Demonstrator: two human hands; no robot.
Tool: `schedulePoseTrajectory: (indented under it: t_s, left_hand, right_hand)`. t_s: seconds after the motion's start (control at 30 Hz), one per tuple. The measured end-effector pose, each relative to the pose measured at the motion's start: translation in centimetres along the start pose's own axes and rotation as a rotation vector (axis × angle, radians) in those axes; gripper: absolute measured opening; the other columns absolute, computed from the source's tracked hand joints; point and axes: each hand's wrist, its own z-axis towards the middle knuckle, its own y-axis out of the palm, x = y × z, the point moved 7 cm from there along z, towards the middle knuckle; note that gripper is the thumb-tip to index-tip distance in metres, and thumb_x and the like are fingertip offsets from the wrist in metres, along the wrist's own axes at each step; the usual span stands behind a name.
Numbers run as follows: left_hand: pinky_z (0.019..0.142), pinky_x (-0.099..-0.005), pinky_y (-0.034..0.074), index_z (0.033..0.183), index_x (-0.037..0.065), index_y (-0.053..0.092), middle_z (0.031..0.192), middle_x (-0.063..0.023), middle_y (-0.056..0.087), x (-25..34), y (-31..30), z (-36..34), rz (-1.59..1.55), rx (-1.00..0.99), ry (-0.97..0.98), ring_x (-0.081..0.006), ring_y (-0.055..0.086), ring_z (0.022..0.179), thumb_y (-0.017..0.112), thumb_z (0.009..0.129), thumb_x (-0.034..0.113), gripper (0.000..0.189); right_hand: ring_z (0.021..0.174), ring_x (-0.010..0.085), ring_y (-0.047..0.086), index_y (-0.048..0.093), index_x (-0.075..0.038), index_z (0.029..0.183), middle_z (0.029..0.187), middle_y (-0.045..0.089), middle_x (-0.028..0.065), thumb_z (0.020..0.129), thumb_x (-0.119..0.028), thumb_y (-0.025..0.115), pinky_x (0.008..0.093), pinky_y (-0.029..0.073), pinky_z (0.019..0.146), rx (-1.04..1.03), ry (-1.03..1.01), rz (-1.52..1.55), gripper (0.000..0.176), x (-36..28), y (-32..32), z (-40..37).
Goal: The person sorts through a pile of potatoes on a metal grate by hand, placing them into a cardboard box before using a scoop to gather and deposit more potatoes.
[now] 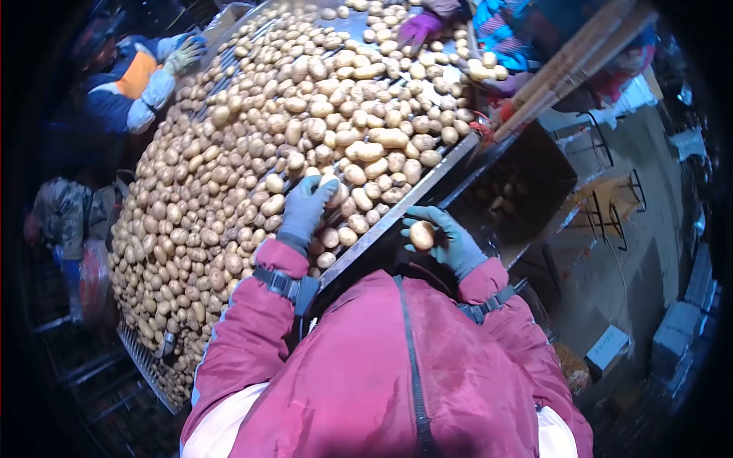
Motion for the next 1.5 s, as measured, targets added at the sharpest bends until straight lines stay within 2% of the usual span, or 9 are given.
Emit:
schedulePoseTrajectory:
  t_s: [0.17, 0.5, 0.6, 0.63, 0.83, 1.13, 1.3, 1.43, 1.5]
  left_hand:
    - [0.094, -0.0431, 0.053, 0.132, 0.006, 0.064, 0.117, -0.0213, 0.07, 10.0, 14.3, -9.0, 0.56, -0.298, 0.519, -0.0368, 0.068, 0.11, 0.07, 0.093, 0.039, 0.053]
    - [0.099, -0.0341, 0.05, 0.139, -0.004, 0.055, 0.125, -0.0176, 0.067, 6.1, 17.3, -9.7, 0.063, -0.63, 0.22, -0.0213, 0.064, 0.113, 0.068, 0.098, 0.031, 0.057]
    - [0.099, -0.0347, 0.05, 0.137, 0.001, 0.059, 0.123, -0.0177, 0.069, 6.4, 13.1, -10.4, 0.387, -0.414, 0.524, -0.0252, 0.067, 0.112, 0.064, 0.1, 0.034, 0.05]
    - [0.098, -0.0353, 0.051, 0.136, 0.003, 0.061, 0.122, -0.0173, 0.07, 6.9, 11.5, -11.1, 0.355, -0.43, 0.133, -0.0279, 0.068, 0.111, 0.062, 0.1, 0.036, 0.049]
    - [0.096, -0.0366, 0.052, 0.127, 0.004, 0.067, 0.118, -0.0172, 0.071, 0.9, 1.1, -11.3, 0.359, 0.029, 0.131, -0.0283, 0.068, 0.108, 0.063, 0.097, 0.032, 0.042]
    - [0.1, -0.0395, 0.051, 0.124, 0.003, 0.067, 0.119, -0.0224, 0.068, -4.9, -7.3, -5.2, 0.067, 0.249, 0.143, -0.0348, 0.066, 0.112, 0.067, 0.093, 0.027, 0.039]
    - [0.1, -0.0447, 0.05, 0.135, 0.011, 0.06, 0.124, -0.0223, 0.062, -5.2, -1.6, -2.0, 0.382, 0.306, 0.272, -0.0384, 0.063, 0.113, 0.071, 0.089, 0.027, 0.05]
    - [0.097, -0.048, 0.05, 0.142, 0.013, 0.054, 0.121, -0.0237, 0.064, 0.3, -0.6, -6.2, 0.471, 0.416, 0.671, -0.0413, 0.064, 0.107, 0.073, 0.088, 0.034, 0.061]
    - [0.095, -0.046, 0.05, 0.134, 0.009, 0.061, 0.113, -0.0224, 0.066, 6.9, 0.3, -9.9, 0.479, 0.043, 0.587, -0.0402, 0.064, 0.107, 0.072, 0.089, 0.039, 0.055]
  right_hand:
    - [0.106, 0.0236, 0.068, 0.057, -0.005, 0.136, 0.121, 0.066, 0.0124, 0.105, -0.036, 0.057, 0.0398, 0.059, 0.094, 0.075, 0.102, 0.206, 0.045, 4.7, -1.9, 2.3]
    - [0.099, 0.0252, 0.071, 0.062, -0.001, 0.124, 0.114, 0.07, 0.0133, 0.101, -0.043, 0.061, 0.0399, 0.061, 0.082, 0.133, 0.091, 0.236, 0.048, 1.6, -2.8, -2.0]
    - [0.1, 0.0264, 0.071, 0.065, -0.003, 0.123, 0.111, 0.072, 0.0137, 0.1, -0.044, 0.062, 0.0435, 0.061, 0.081, 0.125, -0.031, 0.217, 0.048, -2.5, -6.9, -3.1]
    - [0.087, 0.0239, 0.07, 0.067, -0.007, 0.117, 0.103, 0.072, 0.0091, 0.1, -0.035, 0.065, 0.0404, 0.062, 0.073, 0.342, -0.143, 0.217, 0.033, -3.4, -10.2, -3.2]
    - [0.089, 0.0127, 0.066, 0.065, -0.002, 0.126, 0.113, 0.071, 0.0088, 0.099, -0.022, 0.066, 0.0271, 0.054, 0.07, 0.67, -0.326, -0.232, 0.034, -13.3, -22.1, -4.1]
    - [0.076, 0.0144, 0.065, 0.066, -0.002, 0.119, 0.096, 0.07, 0.0071, 0.099, -0.029, 0.064, 0.0272, 0.049, 0.064, 0.013, 0.094, -0.098, 0.034, -6.5, 6.5, 5.8]
    - [0.08, 0.0169, 0.066, 0.068, -0.008, 0.119, 0.102, 0.068, 0.0072, 0.097, -0.029, 0.064, 0.0308, 0.054, 0.067, -0.239, -0.156, -0.723, 0.031, -1.4, 8.3, 10.7]
    - [0.082, 0.0188, 0.067, 0.068, -0.009, 0.12, 0.105, 0.069, 0.0081, 0.099, -0.036, 0.062, 0.033, 0.057, 0.068, -0.085, 0.257, -0.419, 0.034, -0.7, 13.8, 8.7]
    - [0.086, 0.0211, 0.068, 0.07, -0.007, 0.115, 0.102, 0.07, 0.009, 0.097, -0.033, 0.062, 0.0352, 0.057, 0.067, -0.065, 0.565, -0.109, 0.032, 0.2, 16.8, 6.9]
